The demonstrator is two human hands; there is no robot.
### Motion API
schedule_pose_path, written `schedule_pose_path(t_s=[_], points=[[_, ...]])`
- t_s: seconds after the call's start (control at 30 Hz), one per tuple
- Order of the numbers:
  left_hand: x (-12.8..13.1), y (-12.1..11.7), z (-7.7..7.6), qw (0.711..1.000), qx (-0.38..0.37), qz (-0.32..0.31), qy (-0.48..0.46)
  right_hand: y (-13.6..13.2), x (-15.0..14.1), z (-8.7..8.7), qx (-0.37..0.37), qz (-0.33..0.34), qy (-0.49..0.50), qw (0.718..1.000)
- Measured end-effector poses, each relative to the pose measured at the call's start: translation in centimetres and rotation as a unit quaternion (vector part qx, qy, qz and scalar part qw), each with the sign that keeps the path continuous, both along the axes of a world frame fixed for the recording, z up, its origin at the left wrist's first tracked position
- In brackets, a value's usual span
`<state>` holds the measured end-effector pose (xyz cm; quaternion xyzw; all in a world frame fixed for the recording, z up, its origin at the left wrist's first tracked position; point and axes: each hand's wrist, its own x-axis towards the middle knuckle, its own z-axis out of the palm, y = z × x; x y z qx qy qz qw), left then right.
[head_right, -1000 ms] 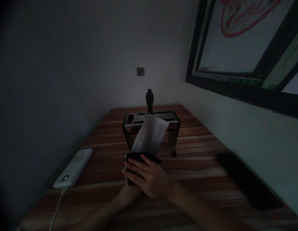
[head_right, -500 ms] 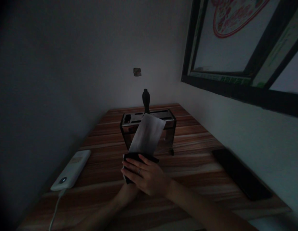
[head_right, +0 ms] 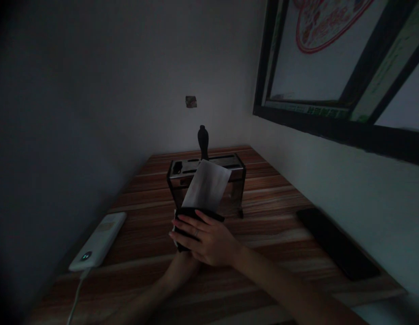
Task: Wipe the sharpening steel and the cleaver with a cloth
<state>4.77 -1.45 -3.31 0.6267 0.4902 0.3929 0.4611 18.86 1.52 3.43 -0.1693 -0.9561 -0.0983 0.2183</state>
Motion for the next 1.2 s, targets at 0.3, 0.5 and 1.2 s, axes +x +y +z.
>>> schedule_pose_path(t_s=[0.3, 0.5, 1.2], points=[[0.7, -0.1, 2.1, 1.0, 0.004, -0.011, 0.009, 2.2, 1.0, 2.1, 0.064, -0.063, 0.025, 0.996], [0.4, -0.1, 1.9, 0.998, -0.025, -0.012, 0.06, 3.6, 1.7, 3.8, 0.071, -0.106, 0.062, 0.99], [0.6, -0.3, 2.4, 0.998, -0.029, -0.003, 0.062, 6.0, 2.7, 6.4, 0.104, -0.158, 0.151, 0.97]])
